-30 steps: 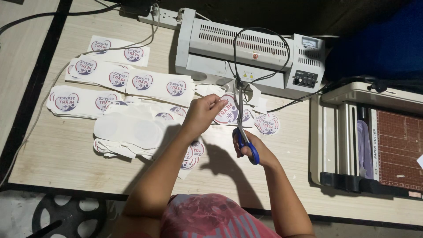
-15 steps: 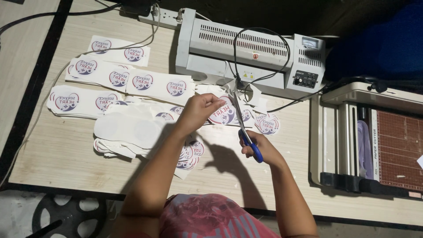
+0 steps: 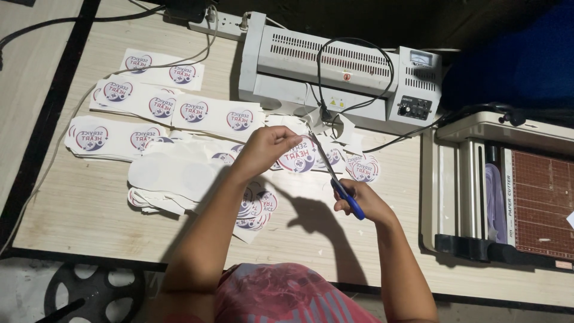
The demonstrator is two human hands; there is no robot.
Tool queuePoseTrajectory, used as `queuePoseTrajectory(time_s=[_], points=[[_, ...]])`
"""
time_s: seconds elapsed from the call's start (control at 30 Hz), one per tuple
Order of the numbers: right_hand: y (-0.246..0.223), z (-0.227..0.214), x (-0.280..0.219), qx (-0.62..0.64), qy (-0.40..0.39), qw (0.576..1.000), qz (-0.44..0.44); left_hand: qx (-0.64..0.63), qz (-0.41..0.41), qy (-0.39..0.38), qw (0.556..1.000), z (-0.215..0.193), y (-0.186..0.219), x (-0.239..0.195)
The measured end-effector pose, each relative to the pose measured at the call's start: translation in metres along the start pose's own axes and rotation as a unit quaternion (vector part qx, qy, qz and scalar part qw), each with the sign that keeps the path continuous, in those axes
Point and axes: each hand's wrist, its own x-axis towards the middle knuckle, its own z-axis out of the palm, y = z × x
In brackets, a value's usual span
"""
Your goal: The person uses scissors to cut circular stickers from a sheet of paper. They hold the paper with one hand and carefully trim around the printed design with the other, repeating the process for multiple stickers.
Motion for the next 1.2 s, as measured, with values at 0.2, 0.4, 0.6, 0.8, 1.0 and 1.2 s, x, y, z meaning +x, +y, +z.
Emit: queuePoseTrajectory(time_s=[0.2, 0.4, 0.6, 0.8, 1.0, 1.2], points=[[0.000, 0.007, 0.002, 0.028, 0.026, 0.999, 0.018, -0.028, 0.012, 0.009, 0.999, -0.001, -0.024, 0.005], [-0.011, 0.012, 0.004, 0.129, -0.073, 0.989, -0.025, 0.071, 0.003, 0.055, 0.996, 0.001, -0.011, 0.003], [-0.021, 0.010, 0.007, 0.100, -0.074, 0.992, -0.029, 0.116, 0.048, 0.070, 0.990, 0.007, 0.000, 0.002], [-0.015, 0.009, 0.011, 0.092, -0.085, 0.991, -0.038, 0.136, 0.059, 0.081, 0.986, 0.008, 0.004, 0.001], [-0.013, 0.010, 0.010, 0.092, -0.060, 0.994, -0.018, 0.133, 0.052, 0.076, 0.987, 0.008, 0.004, 0.000], [-0.007, 0.008, 0.010, 0.048, -0.023, 0.999, 0.006, 0.121, 0.089, 0.081, 0.985, 0.004, -0.005, 0.006]])
